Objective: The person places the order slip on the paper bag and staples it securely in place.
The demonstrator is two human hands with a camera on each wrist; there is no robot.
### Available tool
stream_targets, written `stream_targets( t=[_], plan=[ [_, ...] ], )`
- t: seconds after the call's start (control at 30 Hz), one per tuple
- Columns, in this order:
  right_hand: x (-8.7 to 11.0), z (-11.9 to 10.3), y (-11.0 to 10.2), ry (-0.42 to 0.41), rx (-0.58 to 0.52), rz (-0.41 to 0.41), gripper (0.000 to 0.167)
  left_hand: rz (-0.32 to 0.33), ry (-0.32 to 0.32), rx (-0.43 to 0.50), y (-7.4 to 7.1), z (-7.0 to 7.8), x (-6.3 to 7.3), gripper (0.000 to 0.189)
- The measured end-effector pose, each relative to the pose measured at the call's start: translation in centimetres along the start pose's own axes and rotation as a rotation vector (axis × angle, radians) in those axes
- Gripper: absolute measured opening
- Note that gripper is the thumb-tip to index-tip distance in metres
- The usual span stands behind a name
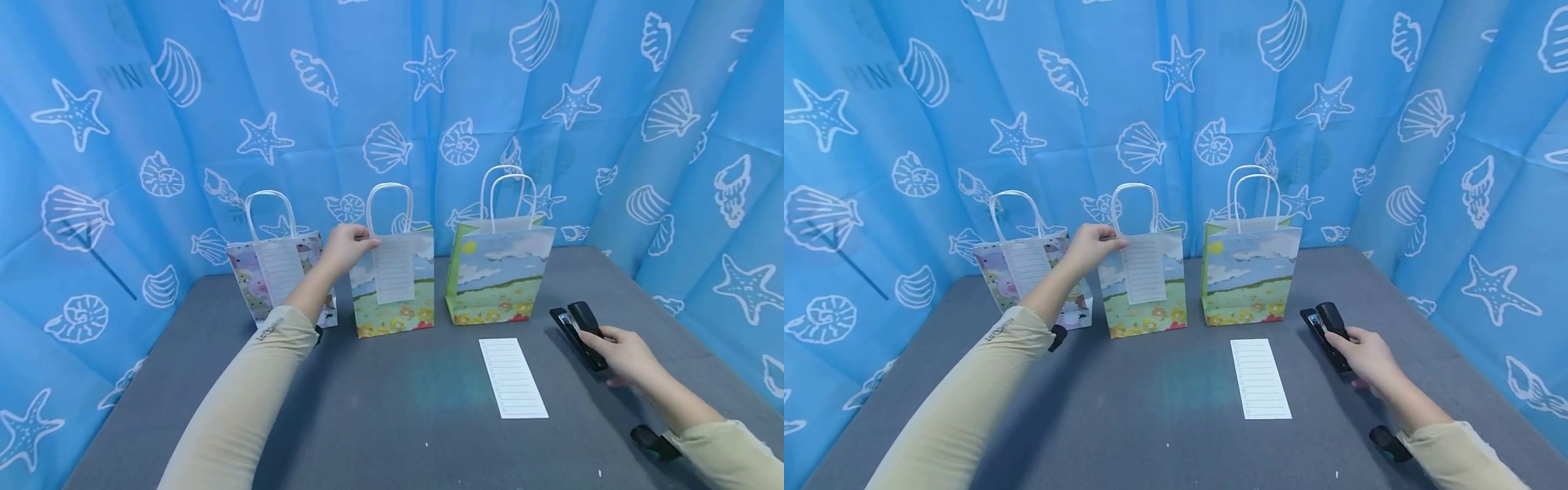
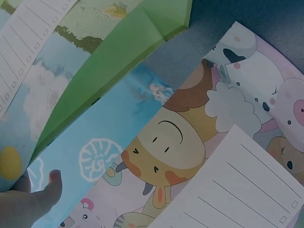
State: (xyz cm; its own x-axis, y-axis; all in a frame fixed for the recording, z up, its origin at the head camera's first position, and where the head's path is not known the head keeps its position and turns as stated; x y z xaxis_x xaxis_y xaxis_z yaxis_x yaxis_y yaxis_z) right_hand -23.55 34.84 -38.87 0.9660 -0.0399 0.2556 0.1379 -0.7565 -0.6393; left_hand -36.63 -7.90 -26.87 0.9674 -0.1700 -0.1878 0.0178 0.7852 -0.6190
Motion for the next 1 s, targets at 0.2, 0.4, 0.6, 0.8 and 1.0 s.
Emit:
stream_targets(
  t=[0.2, 0.4, 0.6, 0.8, 1.0],
  plan=[
    [0.7, -0.7, -0.3, -0.059, -0.216, 0.057, 0.057, 0.005, -0.001, 0.012, -0.1, 0.0, 0.1, 0.02],
    [0.7, -1.2, 0.6, -0.099, -0.41, -0.071, 0.053, 0.001, -0.002, 0.018, -0.2, 0.0, 0.1, 0.02],
    [0.4, -1.6, 1.4, -0.096, -0.665, -0.148, 0.02, -0.002, -0.007, 0.018, -0.1, -0.2, 0.0, 0.02],
    [0.0, -2.8, 2.5, -0.099, -0.799, -0.152, 0.022, -0.005, -0.011, 0.022, -0.1, -0.2, 0.0, 0.02],
    [-0.2, -4.4, 3.5, -0.138, -0.989, -0.2, 0.018, -0.002, -0.008, 0.029, -0.1, -0.1, 0.0, 0.019]
  ],
)
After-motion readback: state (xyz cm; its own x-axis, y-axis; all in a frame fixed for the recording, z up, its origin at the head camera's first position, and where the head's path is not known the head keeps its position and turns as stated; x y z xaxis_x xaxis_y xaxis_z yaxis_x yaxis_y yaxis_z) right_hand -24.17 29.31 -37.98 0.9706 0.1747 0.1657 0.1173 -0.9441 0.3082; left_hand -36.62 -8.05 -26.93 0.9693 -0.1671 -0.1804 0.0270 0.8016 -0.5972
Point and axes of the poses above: each hand's wrist, its own x-axis away from the middle knuckle, its own y-axis out of the palm, z = x × y, the point moved 5 cm from there along -x, towards the middle knuckle, and after that the axes turned 2 degrees about x, right-handed, at the moved point
